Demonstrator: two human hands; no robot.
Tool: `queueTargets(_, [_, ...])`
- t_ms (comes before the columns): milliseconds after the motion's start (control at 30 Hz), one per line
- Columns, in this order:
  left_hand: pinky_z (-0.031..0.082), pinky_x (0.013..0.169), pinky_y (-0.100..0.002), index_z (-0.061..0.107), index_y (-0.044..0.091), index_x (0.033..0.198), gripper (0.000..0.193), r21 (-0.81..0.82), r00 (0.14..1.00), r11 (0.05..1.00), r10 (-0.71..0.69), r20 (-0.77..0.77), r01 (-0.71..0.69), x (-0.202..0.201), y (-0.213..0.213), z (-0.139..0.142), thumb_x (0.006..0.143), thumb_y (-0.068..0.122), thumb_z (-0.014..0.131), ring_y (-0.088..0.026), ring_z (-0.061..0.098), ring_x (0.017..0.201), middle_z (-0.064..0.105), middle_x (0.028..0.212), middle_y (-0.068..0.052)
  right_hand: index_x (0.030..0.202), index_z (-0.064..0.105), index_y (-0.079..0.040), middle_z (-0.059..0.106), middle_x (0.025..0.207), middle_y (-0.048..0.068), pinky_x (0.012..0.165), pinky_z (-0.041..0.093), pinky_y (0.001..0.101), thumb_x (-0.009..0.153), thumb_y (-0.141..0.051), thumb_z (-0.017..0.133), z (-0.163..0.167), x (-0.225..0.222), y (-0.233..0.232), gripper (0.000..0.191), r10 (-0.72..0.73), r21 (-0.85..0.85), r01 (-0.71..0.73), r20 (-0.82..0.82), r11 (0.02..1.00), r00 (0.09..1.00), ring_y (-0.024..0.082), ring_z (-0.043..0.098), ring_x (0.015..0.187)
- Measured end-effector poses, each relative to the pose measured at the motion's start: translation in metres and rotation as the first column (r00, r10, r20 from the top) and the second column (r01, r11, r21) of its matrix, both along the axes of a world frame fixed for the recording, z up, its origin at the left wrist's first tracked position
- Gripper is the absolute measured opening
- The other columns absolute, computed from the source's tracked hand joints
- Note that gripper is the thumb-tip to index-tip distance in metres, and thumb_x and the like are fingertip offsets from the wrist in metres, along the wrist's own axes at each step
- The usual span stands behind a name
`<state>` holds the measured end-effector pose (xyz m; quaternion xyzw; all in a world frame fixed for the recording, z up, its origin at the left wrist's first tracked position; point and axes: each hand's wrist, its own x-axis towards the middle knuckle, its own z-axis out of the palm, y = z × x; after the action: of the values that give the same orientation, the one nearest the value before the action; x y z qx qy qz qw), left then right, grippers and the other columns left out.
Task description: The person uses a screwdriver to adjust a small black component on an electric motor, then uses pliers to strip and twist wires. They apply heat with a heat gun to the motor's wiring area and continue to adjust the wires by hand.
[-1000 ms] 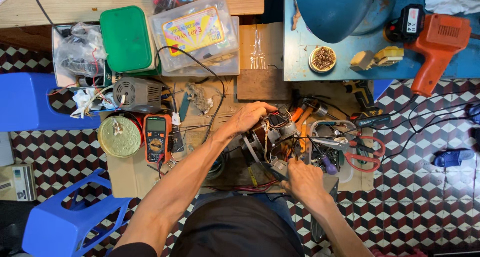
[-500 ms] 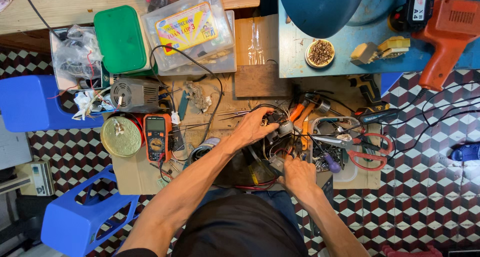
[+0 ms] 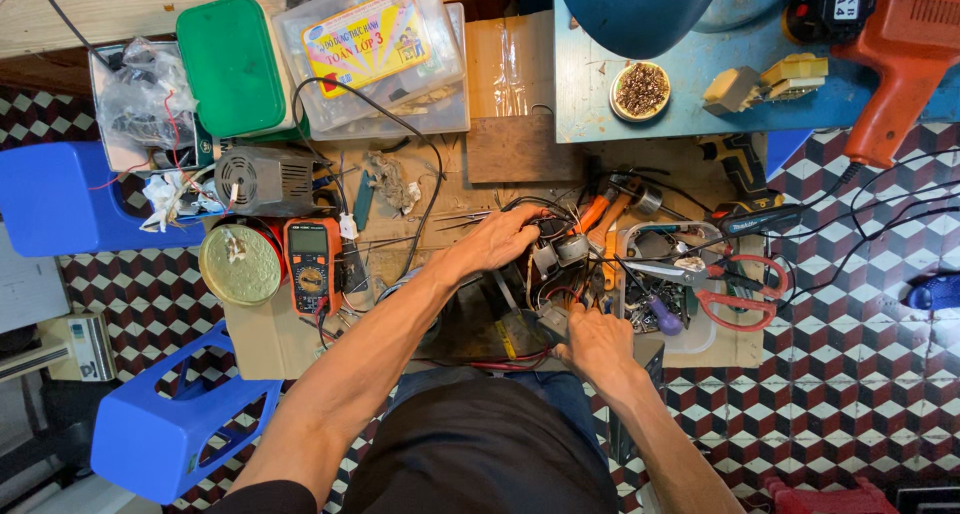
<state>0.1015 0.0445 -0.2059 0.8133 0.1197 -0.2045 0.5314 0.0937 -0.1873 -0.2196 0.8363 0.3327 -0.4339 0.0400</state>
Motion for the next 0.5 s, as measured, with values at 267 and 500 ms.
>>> queueTargets(267, [0.047,0.108,-0.040,0.052,0.005,0.141,0.065,-0.022,0.998,0.999,0.022,-0.062,-0.023,0.002,-0.007,-0.001,0.082,0.030,0.063,-0.035,0.062,0.126,0.064,0.135,-0.022,0.122,0.059,0.002,0.077,0.091,0.016,0.078,0.060,0.0417,0.080,-0.049,0.083,-0.003,0.004,-0.003,0.070,-0.067,-0.113,0.052,-0.128,0.992,0.990,0.030,0.075,0.086])
queueTargets(500, [0.042,0.114,-0.042,0.041,0.006,0.152,0.073,-0.198,0.986,0.971,0.108,-0.127,-0.132,-0.003,0.002,-0.002,0.086,0.026,0.061,-0.033,0.052,0.136,0.053,0.147,-0.023,0.112,0.061,-0.001,0.071,0.098,0.015,0.071,0.059,0.0444,0.077,-0.043,0.085,-0.005,-0.013,-0.019,0.059,-0.077,0.031,0.078,-0.017,0.997,0.997,0.031,0.072,0.083])
